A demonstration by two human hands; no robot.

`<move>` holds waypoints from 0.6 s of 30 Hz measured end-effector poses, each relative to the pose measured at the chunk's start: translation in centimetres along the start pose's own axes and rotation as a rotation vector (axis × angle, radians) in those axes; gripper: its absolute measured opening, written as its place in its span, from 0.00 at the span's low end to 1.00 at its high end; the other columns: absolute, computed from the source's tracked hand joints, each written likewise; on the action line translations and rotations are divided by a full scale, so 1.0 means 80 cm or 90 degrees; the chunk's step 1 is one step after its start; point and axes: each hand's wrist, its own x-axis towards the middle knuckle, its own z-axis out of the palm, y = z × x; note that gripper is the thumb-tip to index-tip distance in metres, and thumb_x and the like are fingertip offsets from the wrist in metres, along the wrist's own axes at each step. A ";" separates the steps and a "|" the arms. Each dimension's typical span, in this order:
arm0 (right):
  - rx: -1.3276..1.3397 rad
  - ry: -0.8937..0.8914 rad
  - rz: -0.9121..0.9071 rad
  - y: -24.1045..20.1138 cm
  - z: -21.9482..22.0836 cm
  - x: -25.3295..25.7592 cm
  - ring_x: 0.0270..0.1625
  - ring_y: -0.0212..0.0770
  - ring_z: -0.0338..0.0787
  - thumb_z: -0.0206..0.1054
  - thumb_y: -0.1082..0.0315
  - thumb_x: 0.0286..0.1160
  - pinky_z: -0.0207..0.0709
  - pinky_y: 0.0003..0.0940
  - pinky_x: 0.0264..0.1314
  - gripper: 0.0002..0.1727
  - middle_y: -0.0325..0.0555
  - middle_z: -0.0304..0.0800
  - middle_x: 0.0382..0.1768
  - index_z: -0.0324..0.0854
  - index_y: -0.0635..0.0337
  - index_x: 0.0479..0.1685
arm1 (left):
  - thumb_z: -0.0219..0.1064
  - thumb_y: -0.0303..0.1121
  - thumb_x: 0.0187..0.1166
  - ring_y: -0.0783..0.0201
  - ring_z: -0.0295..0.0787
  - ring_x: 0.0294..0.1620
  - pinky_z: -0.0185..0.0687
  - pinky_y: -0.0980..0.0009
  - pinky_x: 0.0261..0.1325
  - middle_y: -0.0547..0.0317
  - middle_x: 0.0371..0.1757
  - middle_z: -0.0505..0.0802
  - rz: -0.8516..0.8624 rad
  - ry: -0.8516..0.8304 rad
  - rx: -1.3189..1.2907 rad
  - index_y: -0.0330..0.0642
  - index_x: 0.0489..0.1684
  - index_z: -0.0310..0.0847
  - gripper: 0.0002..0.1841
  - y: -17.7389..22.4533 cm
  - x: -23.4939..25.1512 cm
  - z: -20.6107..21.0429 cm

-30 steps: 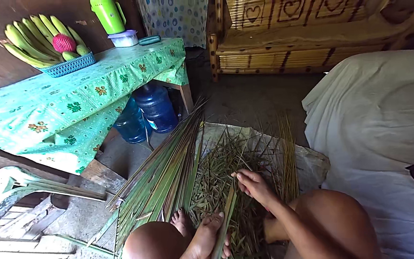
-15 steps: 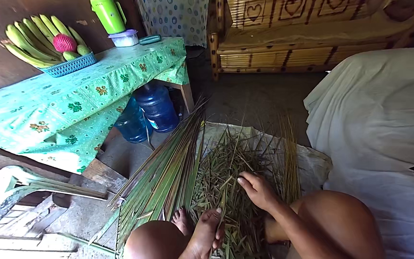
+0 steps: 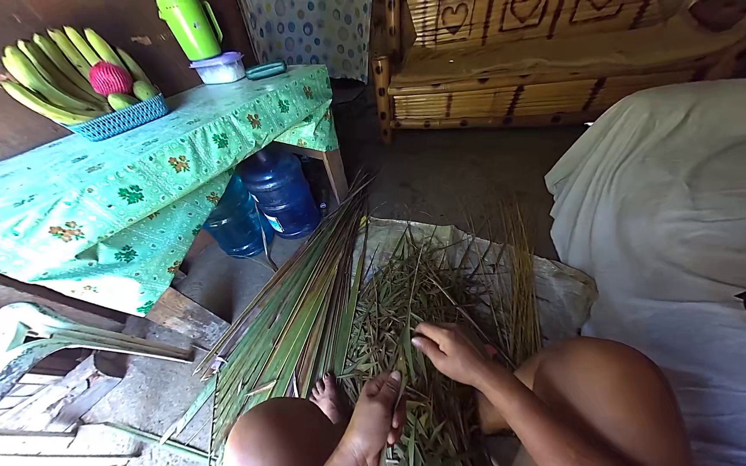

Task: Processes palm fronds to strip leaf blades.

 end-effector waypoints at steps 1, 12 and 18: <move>0.005 0.021 0.036 0.003 -0.006 0.005 0.43 0.56 0.92 0.54 0.54 0.89 0.82 0.58 0.48 0.23 0.57 0.91 0.36 0.88 0.65 0.48 | 0.42 0.35 0.96 0.78 0.65 0.07 0.64 0.84 0.11 0.71 0.11 0.71 0.002 -0.003 0.009 0.45 0.36 0.73 0.17 0.000 -0.001 0.000; 0.550 -0.157 0.237 -0.022 -0.016 -0.005 0.17 0.26 0.72 0.50 0.60 0.91 0.66 0.21 0.18 0.21 0.33 0.77 0.21 0.79 0.60 0.70 | 0.39 0.38 0.96 0.71 0.80 0.12 0.80 0.79 0.16 0.61 0.17 0.84 -0.026 -0.024 0.025 0.40 0.44 0.76 0.19 0.004 -0.004 0.001; 0.556 0.011 0.206 -0.006 -0.027 0.016 0.17 0.25 0.72 0.48 0.63 0.93 0.66 0.19 0.19 0.20 0.31 0.74 0.21 0.78 0.63 0.70 | 0.35 0.39 0.95 0.67 0.89 0.17 0.87 0.75 0.22 0.59 0.20 0.90 -0.053 -0.109 -0.028 0.42 0.44 0.77 0.22 -0.004 -0.010 -0.004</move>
